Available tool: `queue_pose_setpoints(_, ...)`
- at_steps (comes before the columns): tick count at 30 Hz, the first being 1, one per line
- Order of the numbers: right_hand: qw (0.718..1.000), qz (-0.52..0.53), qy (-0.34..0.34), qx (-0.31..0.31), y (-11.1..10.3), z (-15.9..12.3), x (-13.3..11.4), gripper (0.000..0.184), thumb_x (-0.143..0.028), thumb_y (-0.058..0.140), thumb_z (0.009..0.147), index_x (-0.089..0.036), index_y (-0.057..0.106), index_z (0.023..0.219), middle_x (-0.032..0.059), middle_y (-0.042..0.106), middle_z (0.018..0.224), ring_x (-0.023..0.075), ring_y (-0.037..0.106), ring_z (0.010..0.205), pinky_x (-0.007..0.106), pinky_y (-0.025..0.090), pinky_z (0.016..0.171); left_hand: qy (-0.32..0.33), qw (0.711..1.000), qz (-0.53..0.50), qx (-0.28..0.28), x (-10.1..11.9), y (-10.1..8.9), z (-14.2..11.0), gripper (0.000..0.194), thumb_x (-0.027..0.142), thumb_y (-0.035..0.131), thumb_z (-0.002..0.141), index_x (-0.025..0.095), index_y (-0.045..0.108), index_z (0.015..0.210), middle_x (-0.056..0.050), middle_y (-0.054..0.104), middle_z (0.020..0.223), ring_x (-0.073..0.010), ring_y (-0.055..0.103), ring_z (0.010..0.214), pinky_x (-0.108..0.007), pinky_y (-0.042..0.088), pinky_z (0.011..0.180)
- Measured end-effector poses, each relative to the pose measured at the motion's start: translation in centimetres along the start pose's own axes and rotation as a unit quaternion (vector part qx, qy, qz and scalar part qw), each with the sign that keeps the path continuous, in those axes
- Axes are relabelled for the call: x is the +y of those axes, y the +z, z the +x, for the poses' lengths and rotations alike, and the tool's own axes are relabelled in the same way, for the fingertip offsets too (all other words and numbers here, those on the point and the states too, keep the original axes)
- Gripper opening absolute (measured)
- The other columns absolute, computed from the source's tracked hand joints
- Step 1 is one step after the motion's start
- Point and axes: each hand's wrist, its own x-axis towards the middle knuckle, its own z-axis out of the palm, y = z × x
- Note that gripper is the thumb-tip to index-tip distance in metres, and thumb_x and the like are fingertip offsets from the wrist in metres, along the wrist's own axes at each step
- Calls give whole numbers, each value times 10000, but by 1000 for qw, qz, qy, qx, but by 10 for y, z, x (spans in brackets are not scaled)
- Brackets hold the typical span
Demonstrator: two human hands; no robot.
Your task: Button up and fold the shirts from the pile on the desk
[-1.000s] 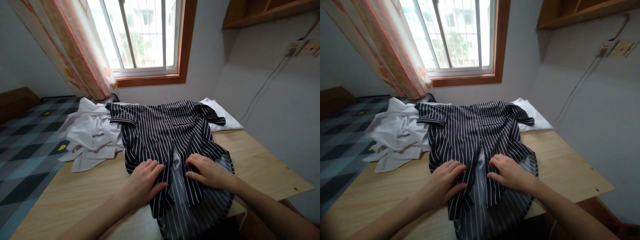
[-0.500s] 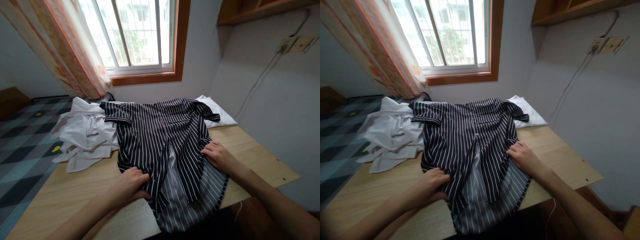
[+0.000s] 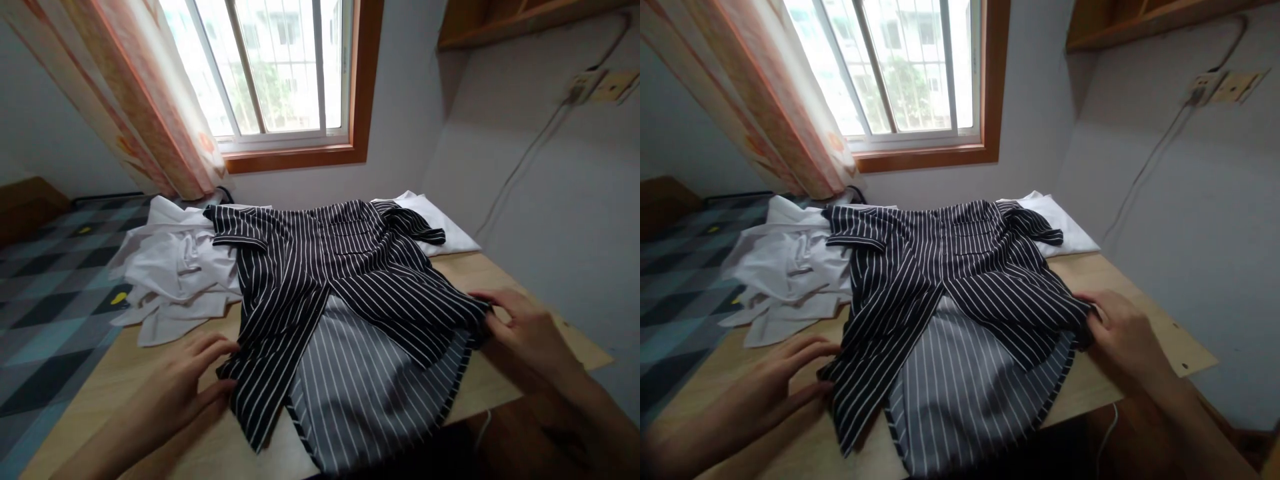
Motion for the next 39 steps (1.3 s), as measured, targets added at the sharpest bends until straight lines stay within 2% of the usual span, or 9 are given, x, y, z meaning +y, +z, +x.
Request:
queue_pose_setpoints(5,973,-13,-205,-107,11,-22,-17,584,-124,487,803,-289,522,1362,93,524,1395,338,471,1286,579,424,1018,116,990,44,-68,27,30,-11,692,362,752,707,444,526,1356,-23,484,1468,-353,441,1329,-541,449,1009)
queue_pose_setpoints(10,941,10,-308,-139,29,-34,-44,362,-68,451,884,-261,660,1107,68,664,1192,263,573,1151,498,475,977,160,980,53,-104,24,46,-8,391,213,609,841,464,684,1132,44,568,1389,-293,510,1277,-494,455,1008)
queue_pose_setpoints(15,952,85,-265,-129,33,-24,-53,224,-130,460,944,-229,659,971,84,669,1114,243,606,1060,432,519,903,129,990,-10,-60,13,29,10,248,214,510,914,319,734,941,-2,696,1164,-223,605,1107,-367,487,952)
queue_pose_setpoints(19,961,171,-171,-131,15,-7,-62,152,-197,491,952,-244,635,968,80,647,1117,221,620,1026,364,540,864,30,995,-92,35,21,7,28,289,332,405,972,236,668,903,-19,691,871,-166,627,794,-269,508,712)
queue_pose_setpoints(22,961,217,-118,-128,3,0,-74,112,-209,504,954,-234,609,982,74,649,1043,205,627,966,333,538,822,14,997,-76,-12,36,1,35,287,441,460,942,221,640,899,-24,659,858,-170,595,767,-273,473,680)
queue_pose_setpoints(26,907,245,-163,-303,2,-7,-91,131,-160,514,941,-214,632,960,57,646,973,177,615,905,297,519,785,13,988,20,-151,54,21,28,405,593,673,752,200,627,837,-48,630,880,-217,565,801,-320,435,701)
queue_pose_setpoints(31,854,217,-202,-427,16,-7,-103,193,-234,749,818,-225,663,991,51,621,1156,222,553,1096,362,462,942,-21,988,74,-137,54,57,12,274,468,594,859,196,619,841,-66,621,915,-250,556,860,-369,411,768)
queue_pose_setpoints(35,907,154,-150,-361,34,17,-119,186,-289,724,854,-187,644,987,70,617,1121,223,570,1033,378,473,903,11,986,52,-158,49,61,12,264,317,437,950,193,594,778,-54,619,865,-216,558,811,-341,396,750)
queue_pose_setpoints(39,943,47,-136,-300,67,42,-149,273,-429,673,880,-160,630,873,64,629,881,225,594,825,369,497,738,0,991,21,-134,59,38,30,324,336,390,965,180,541,725,-43,597,790,-185,545,734,-303,372,676)
